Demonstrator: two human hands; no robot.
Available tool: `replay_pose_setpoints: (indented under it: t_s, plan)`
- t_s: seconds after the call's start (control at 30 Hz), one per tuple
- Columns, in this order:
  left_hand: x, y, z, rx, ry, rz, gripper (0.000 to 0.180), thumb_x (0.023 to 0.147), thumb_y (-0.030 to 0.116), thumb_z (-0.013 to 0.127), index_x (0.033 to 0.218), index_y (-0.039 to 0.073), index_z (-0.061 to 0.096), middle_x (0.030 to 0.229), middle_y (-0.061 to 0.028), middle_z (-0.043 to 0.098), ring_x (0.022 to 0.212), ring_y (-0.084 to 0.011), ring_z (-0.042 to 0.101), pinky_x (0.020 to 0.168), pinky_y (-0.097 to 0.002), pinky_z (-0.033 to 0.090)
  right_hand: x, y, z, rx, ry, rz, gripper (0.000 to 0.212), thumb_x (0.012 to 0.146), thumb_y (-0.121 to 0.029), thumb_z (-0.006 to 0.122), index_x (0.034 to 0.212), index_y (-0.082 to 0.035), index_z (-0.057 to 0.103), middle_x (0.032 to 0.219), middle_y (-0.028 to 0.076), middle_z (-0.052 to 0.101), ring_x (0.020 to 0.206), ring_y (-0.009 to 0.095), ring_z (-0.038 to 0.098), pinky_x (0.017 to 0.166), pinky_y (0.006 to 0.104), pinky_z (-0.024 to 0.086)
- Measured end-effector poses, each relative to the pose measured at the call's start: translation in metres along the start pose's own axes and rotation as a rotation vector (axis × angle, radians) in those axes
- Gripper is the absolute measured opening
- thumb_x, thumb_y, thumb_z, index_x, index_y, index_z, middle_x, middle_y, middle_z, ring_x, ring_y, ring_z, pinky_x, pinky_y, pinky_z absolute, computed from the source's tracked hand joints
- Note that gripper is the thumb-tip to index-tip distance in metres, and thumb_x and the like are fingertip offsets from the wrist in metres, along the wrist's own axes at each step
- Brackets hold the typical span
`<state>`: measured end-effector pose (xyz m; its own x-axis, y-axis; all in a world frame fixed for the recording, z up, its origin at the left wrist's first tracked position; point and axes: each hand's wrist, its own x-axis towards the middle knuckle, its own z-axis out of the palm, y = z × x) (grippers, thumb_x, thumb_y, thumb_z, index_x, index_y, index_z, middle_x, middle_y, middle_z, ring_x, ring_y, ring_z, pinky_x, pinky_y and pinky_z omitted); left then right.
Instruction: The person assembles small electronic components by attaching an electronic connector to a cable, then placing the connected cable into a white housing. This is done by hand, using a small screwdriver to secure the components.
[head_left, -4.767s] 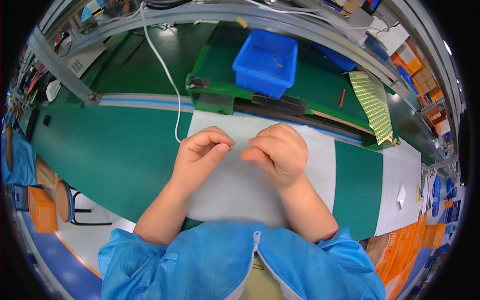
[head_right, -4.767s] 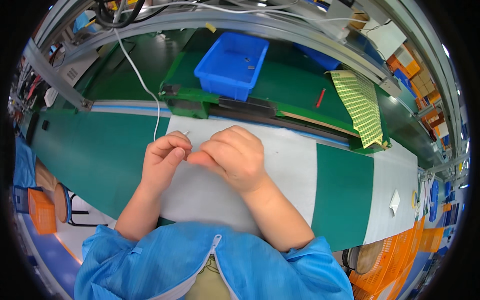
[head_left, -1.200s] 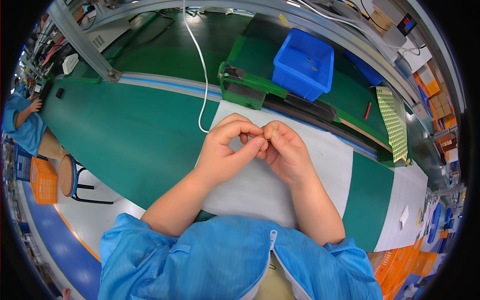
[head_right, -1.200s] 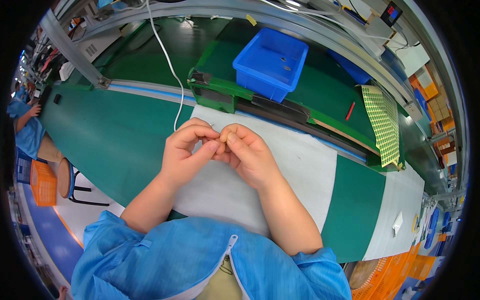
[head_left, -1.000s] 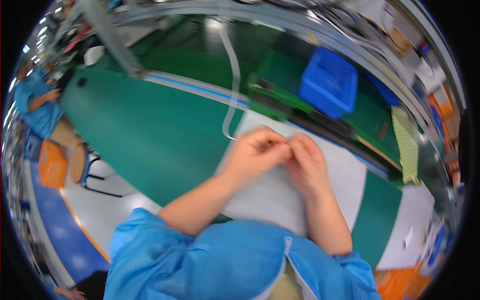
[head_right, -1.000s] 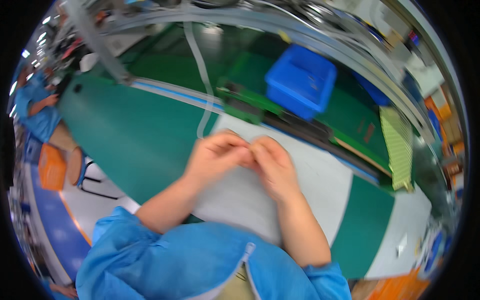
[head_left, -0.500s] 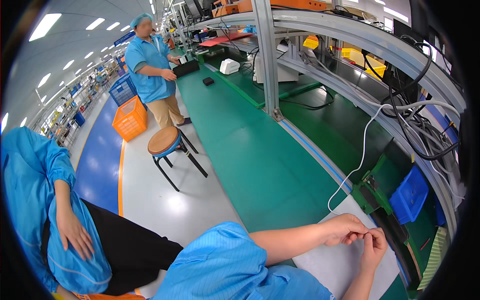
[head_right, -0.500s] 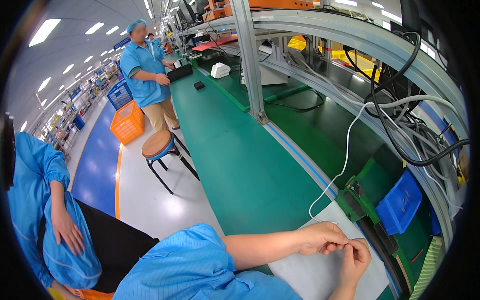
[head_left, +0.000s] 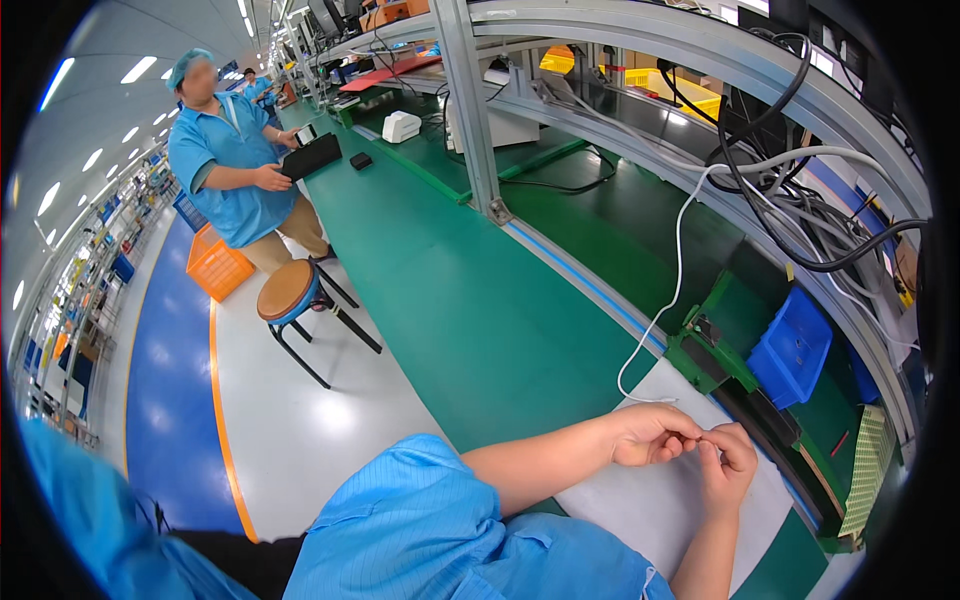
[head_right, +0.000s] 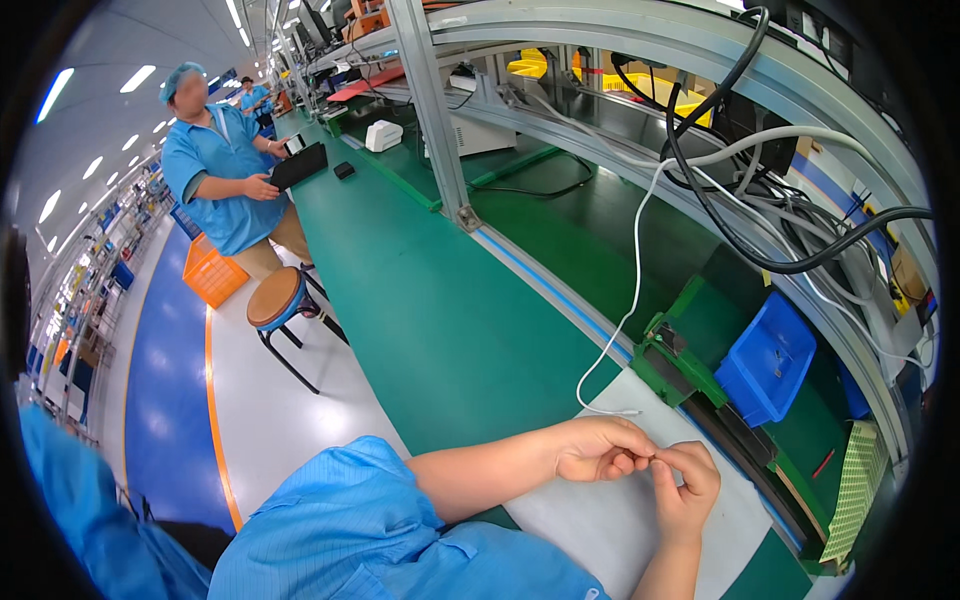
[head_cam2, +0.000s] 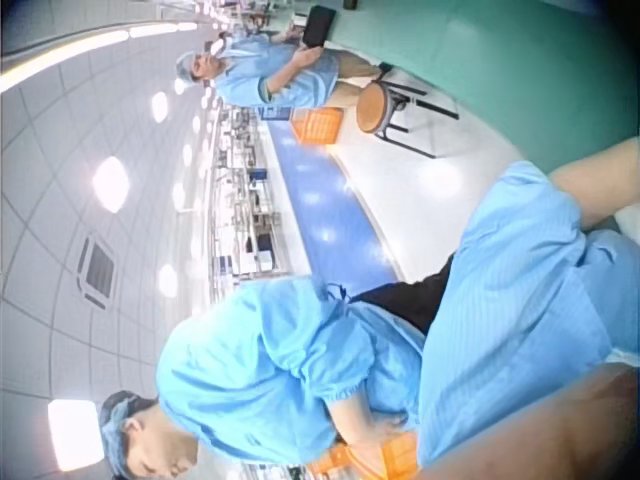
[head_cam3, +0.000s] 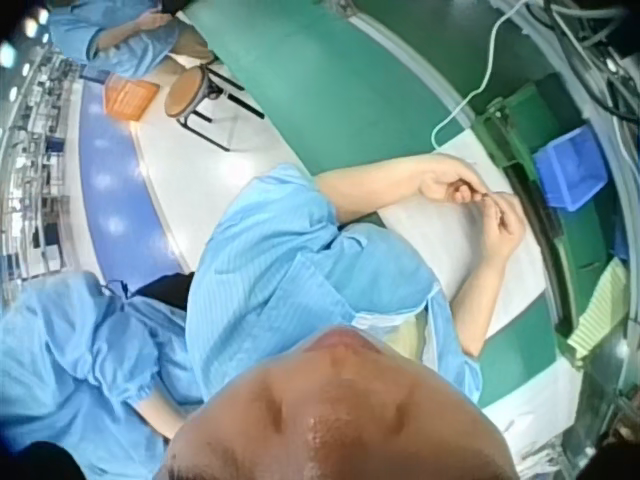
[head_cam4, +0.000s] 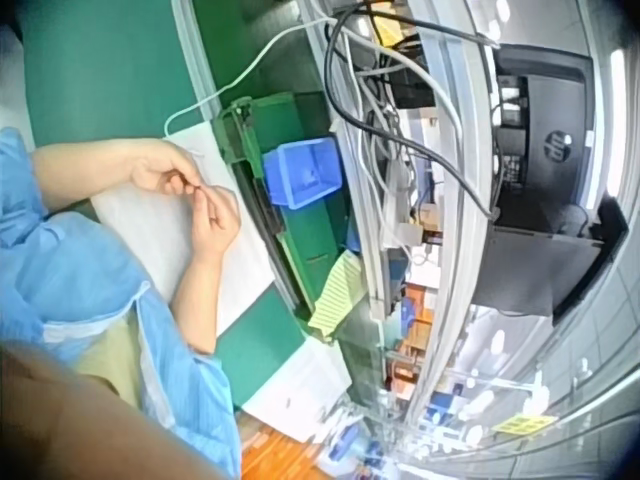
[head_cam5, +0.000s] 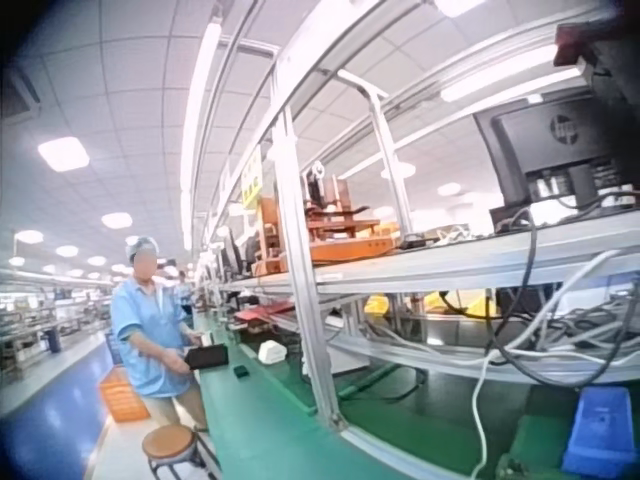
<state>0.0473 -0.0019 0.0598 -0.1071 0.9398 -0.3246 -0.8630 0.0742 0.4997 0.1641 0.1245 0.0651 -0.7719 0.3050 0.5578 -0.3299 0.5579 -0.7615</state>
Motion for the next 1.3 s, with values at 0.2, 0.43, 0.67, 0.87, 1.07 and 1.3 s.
replay_pose_setpoints:
  t_s: [0.2,0.43,0.67,0.87,1.07,1.3]
  plan:
    - [0.006,-0.002,-0.003,-0.044,0.034,-0.035,0.009,0.078,0.008,0.057,0.071,0.004,0.054,0.063,-0.0032,0.056,0.044,-0.0035,0.05,0.038,-0.0145,0.044,0.001,-0.004,0.0,-0.084,-0.012,-0.056,0.01,0.066,0.0,0.064,0.075,-0.001,0.062,0.068,0.008,0.055,0.062,0.018,0.053,0.055,0.0261,0.04]
    - [0.005,-0.005,-0.002,-0.028,0.038,-0.05,0.008,0.077,0.007,0.057,0.071,0.004,0.054,0.063,-0.0034,0.056,0.045,-0.0033,0.05,0.038,-0.0145,0.044,0.001,-0.01,-0.003,-0.101,-0.042,-0.069,0.009,0.065,0.002,0.063,0.073,0.0,0.062,0.067,0.008,0.054,0.061,0.017,0.052,0.052,0.0256,0.039]
    - [0.019,-0.016,-0.016,0.003,0.011,-0.032,0.007,0.074,0.012,0.061,0.071,0.006,0.058,0.065,-0.0058,0.057,0.05,-0.0077,0.048,0.042,-0.0187,0.038,-0.002,-0.013,-0.006,-0.182,-0.057,-0.072,0.006,0.065,-0.001,0.062,0.071,-0.001,0.062,0.067,0.008,0.055,0.061,0.02,0.054,0.055,0.0277,0.042]
    - [-0.003,0.002,-0.001,0.018,0.096,-0.013,0.006,0.074,0.008,0.058,0.07,0.005,0.056,0.064,-0.0033,0.055,0.047,-0.0037,0.043,0.038,-0.0161,0.031,0.007,-0.007,-0.001,-0.141,-0.1,-0.144,0.01,0.067,0.0,0.063,0.077,-0.003,0.064,0.071,0.008,0.058,0.064,0.021,0.056,0.056,0.0286,0.044]
    - [-0.004,0.006,0.004,0.039,0.061,-0.033,0.007,0.079,0.009,0.056,0.076,0.002,0.057,0.067,-0.0023,0.055,0.049,-0.0017,0.044,0.04,-0.0149,0.035,0.005,0.0,-0.006,-0.025,-0.087,-0.091,0.013,0.071,0.0,0.063,0.083,-0.004,0.066,0.073,0.007,0.059,0.065,0.018,0.056,0.056,0.026,0.043]
    - [-0.012,0.001,0.02,0.062,0.098,0.024,0.014,0.082,0.01,0.054,0.08,-0.003,0.058,0.068,-0.0011,0.053,0.049,0.0005,0.039,0.037,-0.0143,0.033,-0.005,0.002,-0.006,0.233,-0.033,0.049,0.012,0.074,-0.001,0.061,0.085,-0.002,0.066,0.079,0.007,0.059,0.072,0.016,0.056,0.062,0.0242,0.044]
